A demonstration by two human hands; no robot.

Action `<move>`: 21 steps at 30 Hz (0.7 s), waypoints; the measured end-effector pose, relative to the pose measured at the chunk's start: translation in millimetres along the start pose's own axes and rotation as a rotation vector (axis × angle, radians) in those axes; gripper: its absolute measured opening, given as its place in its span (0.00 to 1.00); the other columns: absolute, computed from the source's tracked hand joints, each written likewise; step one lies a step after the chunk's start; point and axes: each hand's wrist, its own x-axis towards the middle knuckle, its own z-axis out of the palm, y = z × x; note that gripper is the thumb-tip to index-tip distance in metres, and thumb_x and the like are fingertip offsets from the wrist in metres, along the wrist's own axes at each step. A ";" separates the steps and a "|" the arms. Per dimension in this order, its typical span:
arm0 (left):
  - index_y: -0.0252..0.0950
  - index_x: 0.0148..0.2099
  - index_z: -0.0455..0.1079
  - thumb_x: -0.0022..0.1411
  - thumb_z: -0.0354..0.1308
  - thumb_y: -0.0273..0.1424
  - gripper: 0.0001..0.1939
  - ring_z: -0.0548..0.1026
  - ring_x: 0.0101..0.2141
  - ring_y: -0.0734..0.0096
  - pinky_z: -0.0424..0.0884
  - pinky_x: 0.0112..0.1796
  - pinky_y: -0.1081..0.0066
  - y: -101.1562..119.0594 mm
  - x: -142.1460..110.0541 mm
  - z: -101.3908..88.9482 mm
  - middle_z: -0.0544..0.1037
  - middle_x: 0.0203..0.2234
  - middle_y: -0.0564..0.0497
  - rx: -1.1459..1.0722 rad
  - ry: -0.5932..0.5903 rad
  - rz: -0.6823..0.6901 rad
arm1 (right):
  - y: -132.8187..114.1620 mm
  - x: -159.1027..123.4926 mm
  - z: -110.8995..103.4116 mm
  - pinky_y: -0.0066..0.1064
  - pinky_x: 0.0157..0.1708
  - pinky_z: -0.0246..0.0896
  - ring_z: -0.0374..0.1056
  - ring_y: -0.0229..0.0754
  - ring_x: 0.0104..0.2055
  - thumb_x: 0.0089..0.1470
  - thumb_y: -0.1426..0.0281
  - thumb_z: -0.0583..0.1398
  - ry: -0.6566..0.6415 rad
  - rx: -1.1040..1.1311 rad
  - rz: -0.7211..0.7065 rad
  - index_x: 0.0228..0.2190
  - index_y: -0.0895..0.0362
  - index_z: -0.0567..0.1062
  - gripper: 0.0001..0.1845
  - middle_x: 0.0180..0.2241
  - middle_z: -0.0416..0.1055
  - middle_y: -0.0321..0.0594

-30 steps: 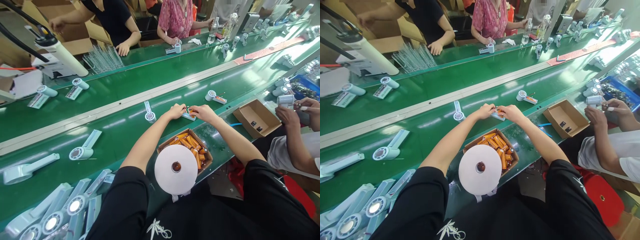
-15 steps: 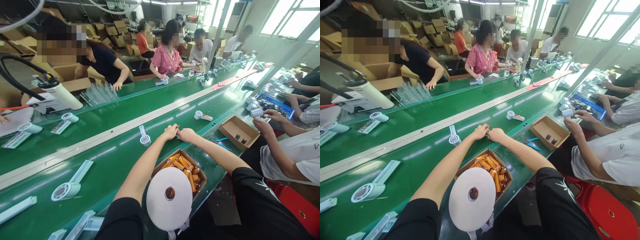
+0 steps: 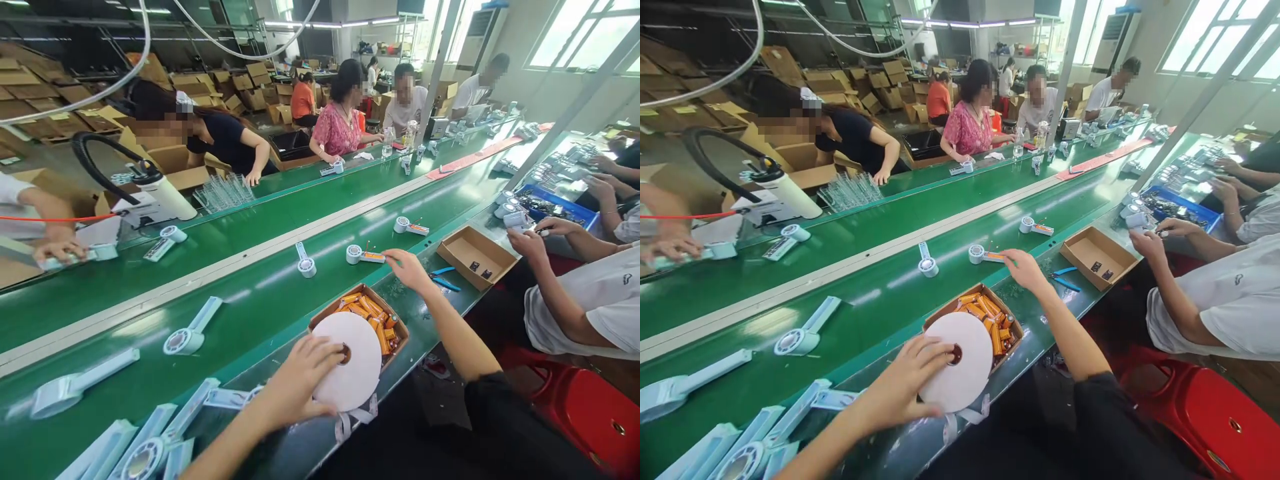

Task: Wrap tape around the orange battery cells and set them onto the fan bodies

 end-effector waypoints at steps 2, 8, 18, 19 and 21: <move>0.51 0.79 0.64 0.59 0.76 0.46 0.50 0.65 0.73 0.34 0.62 0.71 0.34 13.0 -27.8 24.0 0.71 0.74 0.42 0.095 -0.044 -0.089 | -9.3 -41.6 7.0 0.41 0.56 0.79 0.83 0.49 0.54 0.74 0.66 0.54 0.118 0.210 -0.024 0.54 0.57 0.85 0.22 0.54 0.86 0.51; 0.46 0.75 0.69 0.61 0.67 0.24 0.40 0.69 0.67 0.40 0.64 0.69 0.38 34.8 -22.8 24.7 0.76 0.69 0.41 0.057 0.093 -0.238 | -51.3 -125.8 16.1 0.39 0.43 0.81 0.83 0.46 0.38 0.64 0.58 0.68 0.403 0.871 0.053 0.42 0.51 0.86 0.12 0.37 0.87 0.42; 0.39 0.65 0.71 0.62 0.70 0.35 0.31 0.68 0.60 0.42 0.62 0.64 0.45 61.8 -51.0 25.6 0.74 0.59 0.35 0.156 0.676 -0.584 | -161.4 -181.1 42.9 0.26 0.24 0.58 0.65 0.35 0.22 0.59 0.48 0.71 -0.598 1.055 -0.042 0.34 0.57 0.83 0.23 0.21 0.74 0.32; 0.38 0.66 0.70 0.60 0.71 0.34 0.33 0.67 0.60 0.41 0.61 0.65 0.44 60.2 -52.6 28.1 0.73 0.60 0.34 0.142 0.710 -0.624 | -170.5 -183.5 49.1 0.26 0.24 0.56 0.64 0.34 0.22 0.62 0.47 0.69 -0.658 1.030 -0.081 0.29 0.57 0.81 0.26 0.20 0.73 0.32; 0.37 0.67 0.68 0.58 0.73 0.35 0.37 0.64 0.62 0.39 0.60 0.66 0.42 55.1 -58.0 32.2 0.69 0.60 0.34 0.091 0.771 -0.696 | -181.0 -187.1 58.9 0.27 0.24 0.54 0.63 0.33 0.21 0.67 0.46 0.65 -0.742 0.959 -0.171 0.23 0.57 0.77 0.31 0.19 0.72 0.33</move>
